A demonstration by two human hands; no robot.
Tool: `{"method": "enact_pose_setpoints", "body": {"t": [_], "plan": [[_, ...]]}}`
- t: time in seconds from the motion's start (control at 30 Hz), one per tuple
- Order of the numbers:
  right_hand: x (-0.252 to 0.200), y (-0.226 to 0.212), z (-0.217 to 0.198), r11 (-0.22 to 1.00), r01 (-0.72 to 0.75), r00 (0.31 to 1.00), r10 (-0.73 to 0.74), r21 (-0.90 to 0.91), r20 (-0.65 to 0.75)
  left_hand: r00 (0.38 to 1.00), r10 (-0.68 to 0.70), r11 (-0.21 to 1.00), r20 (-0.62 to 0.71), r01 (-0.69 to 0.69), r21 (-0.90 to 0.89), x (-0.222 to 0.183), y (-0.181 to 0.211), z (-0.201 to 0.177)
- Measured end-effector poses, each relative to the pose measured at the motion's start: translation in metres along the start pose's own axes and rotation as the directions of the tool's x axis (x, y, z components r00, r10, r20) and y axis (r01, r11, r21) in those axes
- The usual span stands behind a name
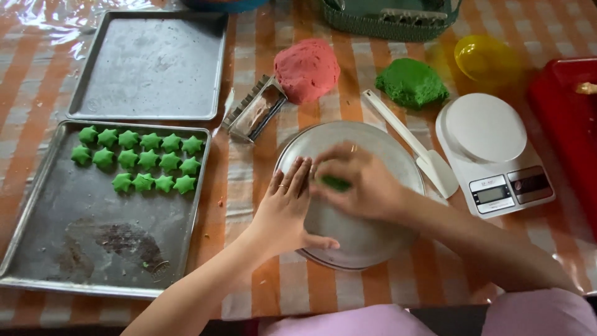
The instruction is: Kneading a small piece of green dough on a metal plate by hand.
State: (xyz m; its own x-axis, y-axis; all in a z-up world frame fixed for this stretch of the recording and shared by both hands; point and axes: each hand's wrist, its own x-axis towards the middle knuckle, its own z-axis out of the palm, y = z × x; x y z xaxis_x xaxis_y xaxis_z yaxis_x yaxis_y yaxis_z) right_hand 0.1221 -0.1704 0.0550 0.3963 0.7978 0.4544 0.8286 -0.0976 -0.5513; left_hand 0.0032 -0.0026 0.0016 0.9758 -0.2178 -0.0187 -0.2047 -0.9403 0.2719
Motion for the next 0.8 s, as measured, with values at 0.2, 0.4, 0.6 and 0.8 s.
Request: {"method": "enact_pose_setpoints", "body": {"t": [0.2,0.4,0.6,0.8], "plan": [[-0.023,0.035,0.014,0.848,0.31,0.938,-0.348,-0.43,-0.009,0.993,0.026,0.998,-0.115,-0.018,0.064,-0.001,0.001,0.004],[-0.011,0.003,-0.023,0.991,-0.124,0.98,0.114,0.057,0.165,0.967,0.087,0.991,-0.239,-0.058,0.123,-0.002,-0.002,0.011],[-0.004,-0.007,-0.005,0.933,0.281,0.958,-0.287,0.226,-0.006,0.994,0.047,0.998,-0.104,-0.043,0.038,-0.001,-0.004,0.012],[-0.021,0.028,-0.015,0.877,0.044,0.993,-0.093,0.479,0.079,0.993,0.03,0.999,-0.113,-0.026,0.033,-0.001,0.004,0.008]]}}
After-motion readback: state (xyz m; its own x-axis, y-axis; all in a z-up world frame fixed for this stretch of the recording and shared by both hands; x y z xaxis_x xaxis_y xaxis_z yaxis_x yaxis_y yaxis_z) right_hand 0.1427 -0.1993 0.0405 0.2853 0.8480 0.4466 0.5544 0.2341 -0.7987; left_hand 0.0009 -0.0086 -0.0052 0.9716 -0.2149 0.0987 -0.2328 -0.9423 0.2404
